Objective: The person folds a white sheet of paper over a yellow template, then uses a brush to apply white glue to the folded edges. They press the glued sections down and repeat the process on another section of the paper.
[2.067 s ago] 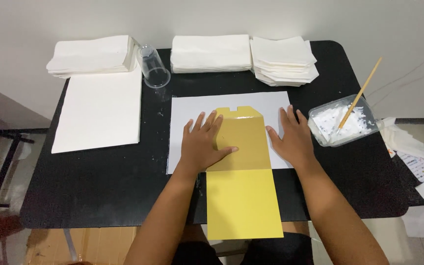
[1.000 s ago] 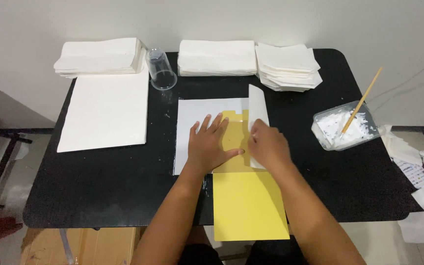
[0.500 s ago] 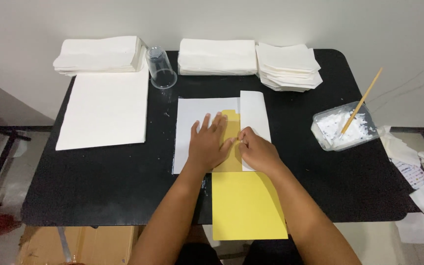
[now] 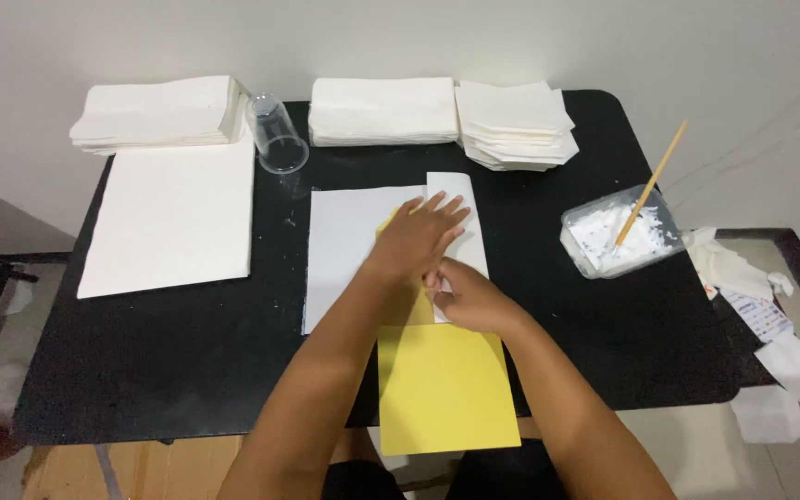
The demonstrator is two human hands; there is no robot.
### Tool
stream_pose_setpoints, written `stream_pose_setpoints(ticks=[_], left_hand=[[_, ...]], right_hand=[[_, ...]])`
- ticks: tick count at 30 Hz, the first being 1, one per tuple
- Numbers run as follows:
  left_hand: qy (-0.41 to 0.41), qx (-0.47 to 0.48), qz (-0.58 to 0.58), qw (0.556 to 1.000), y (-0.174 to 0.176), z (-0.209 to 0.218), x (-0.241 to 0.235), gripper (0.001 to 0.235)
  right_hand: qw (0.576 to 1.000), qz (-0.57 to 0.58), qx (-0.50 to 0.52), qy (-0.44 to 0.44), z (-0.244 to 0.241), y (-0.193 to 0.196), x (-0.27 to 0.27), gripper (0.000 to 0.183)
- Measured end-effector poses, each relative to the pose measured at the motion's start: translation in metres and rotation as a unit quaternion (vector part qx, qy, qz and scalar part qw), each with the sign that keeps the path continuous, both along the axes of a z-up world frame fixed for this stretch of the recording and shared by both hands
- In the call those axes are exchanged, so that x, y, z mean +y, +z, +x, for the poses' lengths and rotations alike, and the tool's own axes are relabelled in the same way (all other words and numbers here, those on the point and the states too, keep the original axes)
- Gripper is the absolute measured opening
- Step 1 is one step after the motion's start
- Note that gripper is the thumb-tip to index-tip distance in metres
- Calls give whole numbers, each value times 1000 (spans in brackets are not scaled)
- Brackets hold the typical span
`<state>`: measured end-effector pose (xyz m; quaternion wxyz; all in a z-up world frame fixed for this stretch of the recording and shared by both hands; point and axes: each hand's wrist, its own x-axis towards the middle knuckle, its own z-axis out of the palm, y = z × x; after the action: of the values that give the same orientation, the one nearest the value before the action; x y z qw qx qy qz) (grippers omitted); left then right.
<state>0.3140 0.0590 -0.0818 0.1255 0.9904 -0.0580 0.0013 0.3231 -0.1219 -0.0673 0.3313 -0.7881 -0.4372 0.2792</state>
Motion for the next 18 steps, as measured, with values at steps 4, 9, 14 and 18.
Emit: stream_pose_setpoints(ticks=[4,9,14,18], left_hand=[[13,36,51,998,-6,0,6,62],[18,26,89,996,-2,-14,1,64],[32,31,106,993,-5,-12,0,66],[46,48,112,992,2,-15,2,66]], right_hand=[[997,36,68,16,-7,13,-11,15],[985,58,-158,-31,-26,5,-40,38],[960,-61,-205,-180,-65,9,-59,74],[958,-75,-209,-184,-69,16,-58,74]])
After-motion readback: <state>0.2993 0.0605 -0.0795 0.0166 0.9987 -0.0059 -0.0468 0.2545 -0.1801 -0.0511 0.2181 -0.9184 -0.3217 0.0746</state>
